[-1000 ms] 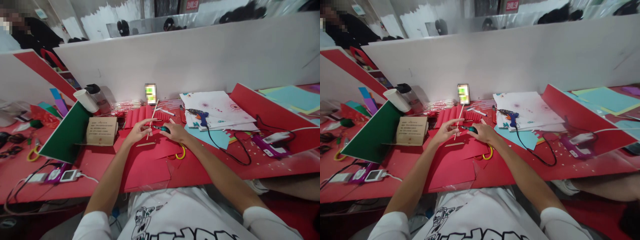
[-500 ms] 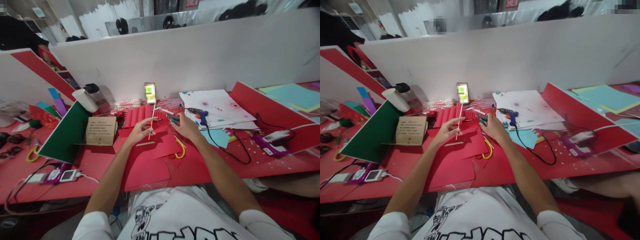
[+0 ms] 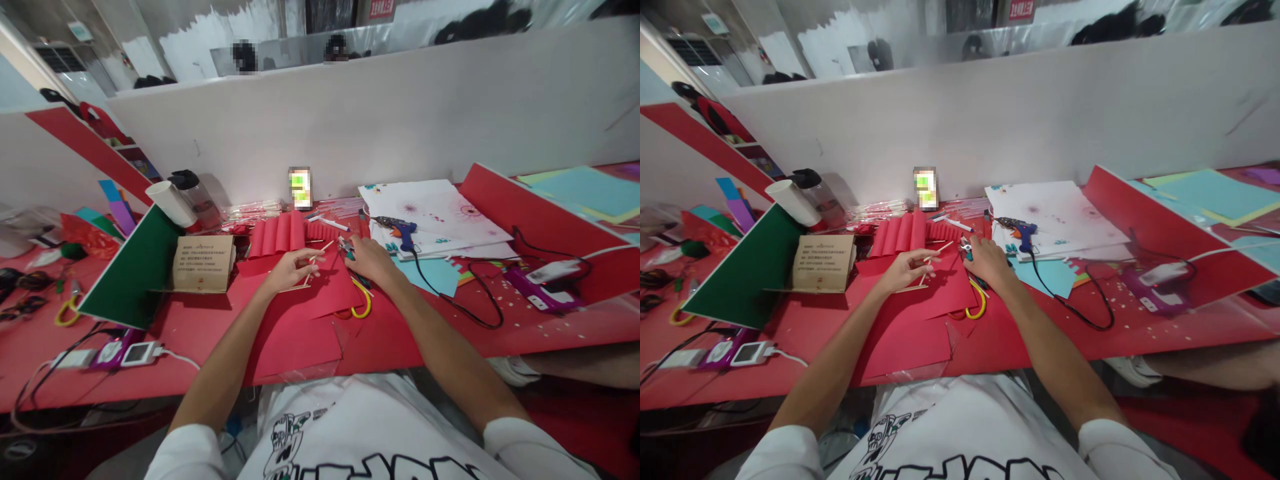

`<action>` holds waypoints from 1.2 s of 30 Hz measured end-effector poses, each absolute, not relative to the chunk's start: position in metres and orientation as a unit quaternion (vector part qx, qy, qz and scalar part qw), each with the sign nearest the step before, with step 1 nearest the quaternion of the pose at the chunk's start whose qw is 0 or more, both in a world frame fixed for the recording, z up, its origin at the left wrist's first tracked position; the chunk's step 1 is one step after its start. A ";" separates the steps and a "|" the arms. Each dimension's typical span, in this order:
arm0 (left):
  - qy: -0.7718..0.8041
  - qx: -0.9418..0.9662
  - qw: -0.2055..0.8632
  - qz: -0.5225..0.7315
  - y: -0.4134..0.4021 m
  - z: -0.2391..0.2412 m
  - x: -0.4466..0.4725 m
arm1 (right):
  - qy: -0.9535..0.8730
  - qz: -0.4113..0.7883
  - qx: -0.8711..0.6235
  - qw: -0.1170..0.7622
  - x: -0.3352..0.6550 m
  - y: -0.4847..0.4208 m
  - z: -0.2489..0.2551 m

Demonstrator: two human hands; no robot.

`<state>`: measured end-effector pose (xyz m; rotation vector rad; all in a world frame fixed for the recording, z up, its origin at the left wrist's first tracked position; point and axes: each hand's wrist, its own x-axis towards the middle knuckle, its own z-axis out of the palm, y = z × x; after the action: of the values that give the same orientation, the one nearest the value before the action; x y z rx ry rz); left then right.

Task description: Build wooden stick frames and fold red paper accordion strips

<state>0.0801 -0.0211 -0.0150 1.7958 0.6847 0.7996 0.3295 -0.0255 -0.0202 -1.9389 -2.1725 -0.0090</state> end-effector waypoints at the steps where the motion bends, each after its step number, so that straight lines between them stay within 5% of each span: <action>1: 0.285 0.747 0.501 0.330 -0.021 -0.016 0.080 | -0.744 -0.008 -0.657 0.119 0.329 -0.025 -0.021; 8: 0.280 0.756 0.476 0.351 -0.020 -0.017 0.083 | -0.819 0.038 -0.512 0.256 0.322 -0.031 -0.004; 13: 0.275 0.771 0.472 0.328 -0.024 -0.016 0.085 | -0.870 0.107 -0.395 0.275 0.309 -0.038 -0.005; 26: 0.389 0.688 0.436 0.431 -0.011 -0.010 0.072 | -0.780 0.010 -0.560 0.280 0.344 -0.014 -0.010; 30: 0.394 0.672 0.451 0.436 -0.011 -0.011 0.073 | -0.799 0.116 -0.479 0.344 0.323 -0.030 -0.004; 36: 0.374 0.726 0.397 0.419 -0.016 -0.018 0.085 | -0.857 0.213 -0.354 0.310 0.277 -0.052 -0.011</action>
<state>0.0852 -0.0155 -0.0181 1.8380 0.9460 1.0625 0.2773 -0.0520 -0.0110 -0.9347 -2.2629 0.5618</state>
